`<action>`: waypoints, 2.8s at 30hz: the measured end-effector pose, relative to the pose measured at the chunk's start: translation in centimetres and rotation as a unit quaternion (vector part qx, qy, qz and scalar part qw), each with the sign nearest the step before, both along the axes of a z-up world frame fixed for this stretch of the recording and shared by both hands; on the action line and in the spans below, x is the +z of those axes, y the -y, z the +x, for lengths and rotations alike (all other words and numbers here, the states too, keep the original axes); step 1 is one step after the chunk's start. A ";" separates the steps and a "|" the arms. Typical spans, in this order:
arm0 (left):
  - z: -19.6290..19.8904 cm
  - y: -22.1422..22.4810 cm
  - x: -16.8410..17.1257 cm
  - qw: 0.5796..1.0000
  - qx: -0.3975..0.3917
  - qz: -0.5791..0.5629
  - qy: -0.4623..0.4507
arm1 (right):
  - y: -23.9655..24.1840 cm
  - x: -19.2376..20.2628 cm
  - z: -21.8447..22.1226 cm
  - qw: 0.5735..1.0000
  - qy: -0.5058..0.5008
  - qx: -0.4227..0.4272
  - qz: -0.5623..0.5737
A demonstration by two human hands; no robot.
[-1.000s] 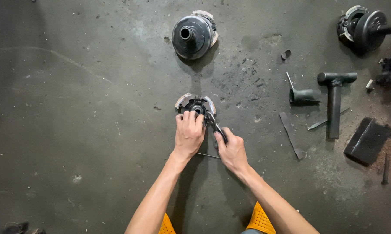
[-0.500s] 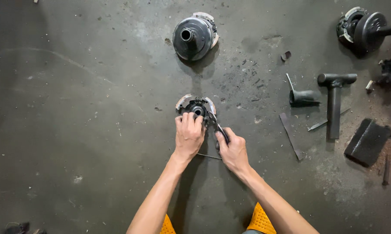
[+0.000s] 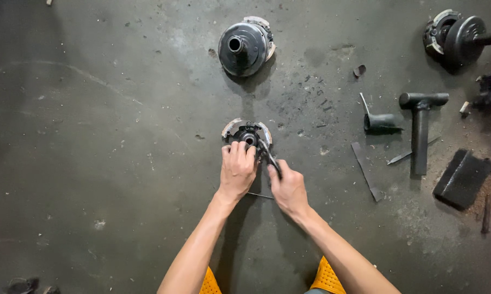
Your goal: Disassembling and inspecting a motorcycle clutch assembly using pliers
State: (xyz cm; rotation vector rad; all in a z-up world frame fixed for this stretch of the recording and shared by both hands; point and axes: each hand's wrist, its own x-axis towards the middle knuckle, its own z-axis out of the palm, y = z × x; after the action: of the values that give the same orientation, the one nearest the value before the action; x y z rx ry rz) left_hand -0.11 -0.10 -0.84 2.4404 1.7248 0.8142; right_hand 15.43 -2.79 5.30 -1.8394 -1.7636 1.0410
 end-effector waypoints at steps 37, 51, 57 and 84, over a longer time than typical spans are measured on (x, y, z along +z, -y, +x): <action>-1.7 2.8 2.5 0.994 0.000 -0.106 -0.041 | -1.9 -1.7 2.1 0.996 -0.074 -0.042 0.027; 0.9 3.6 4.4 0.706 0.190 -0.301 0.612 | 0.3 -3.1 1.8 0.945 -0.286 -0.127 -0.097; 1.3 4.5 2.4 0.572 0.219 -0.321 0.722 | -1.6 0.8 0.2 0.944 -0.290 -0.118 -0.109; 0.2 0.3 1.0 0.988 0.090 -0.047 0.118 | -2.2 1.7 1.5 0.955 -0.185 -0.122 -0.196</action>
State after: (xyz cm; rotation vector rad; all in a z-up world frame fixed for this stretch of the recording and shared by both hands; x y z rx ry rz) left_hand 0.13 -0.42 0.11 2.0570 1.8627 0.9704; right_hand 16.97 -0.57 7.03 -1.8623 -1.1416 1.5942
